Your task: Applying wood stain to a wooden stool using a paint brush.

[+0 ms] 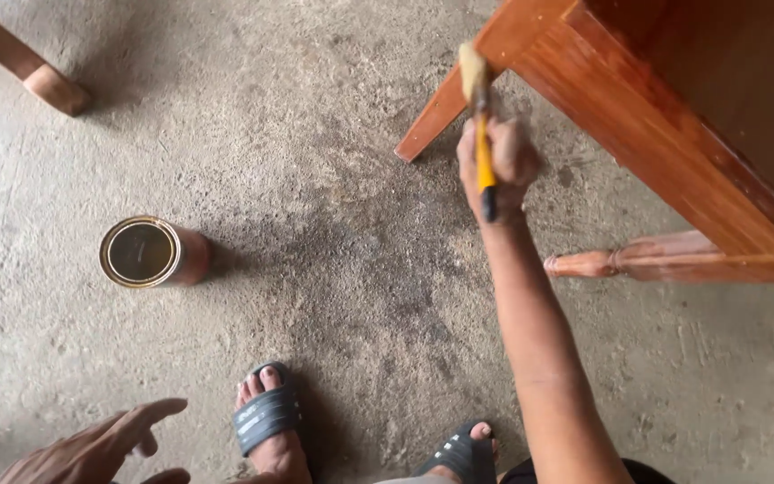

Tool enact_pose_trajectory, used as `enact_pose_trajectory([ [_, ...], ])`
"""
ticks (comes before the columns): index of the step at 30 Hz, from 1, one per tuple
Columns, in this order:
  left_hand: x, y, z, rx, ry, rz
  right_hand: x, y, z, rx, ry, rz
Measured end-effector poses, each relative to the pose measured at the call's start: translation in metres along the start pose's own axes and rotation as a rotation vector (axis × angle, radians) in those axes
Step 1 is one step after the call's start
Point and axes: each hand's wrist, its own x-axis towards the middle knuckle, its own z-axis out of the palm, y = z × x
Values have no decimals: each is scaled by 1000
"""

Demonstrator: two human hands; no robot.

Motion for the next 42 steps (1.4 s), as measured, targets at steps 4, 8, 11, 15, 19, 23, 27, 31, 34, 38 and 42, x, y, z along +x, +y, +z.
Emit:
enact_pose_trajectory([
  [4, 3, -5, 32, -9, -68, 80, -17, 4, 17, -86, -101, -129],
  [8, -9, 7, 35, -78, -93, 86, -6, 8, 9, -73, -109, -212],
  [11, -34, 47, -3, -76, -104, 28, -5, 15, -1, -98, 13, -217],
  [15, -58, 80, -40, -66, -64, 56, 3, 13, -5, -112, -67, -239],
  [19, -63, 89, -43, -88, -7, 170, 32, 0, -28, -82, 16, -264],
  [23, -65, 94, -44, -84, 14, 200, 3, 22, -2, -182, 52, -267],
  [27, -70, 93, -47, -83, 54, 228, -20, 23, 22, -168, -47, -319],
  [31, -72, 89, -47, -82, 77, 257, -63, 44, 56, -154, -266, -296],
  [34, -72, 84, -45, -92, 93, 279, -62, 40, 69, -208, -496, -164],
  [38, -69, 78, -37, -122, 85, 303, -47, 25, 55, -56, -556, 95],
  [42, -66, 75, -35, -141, 114, 343, -35, 26, 45, 133, -442, 78],
])
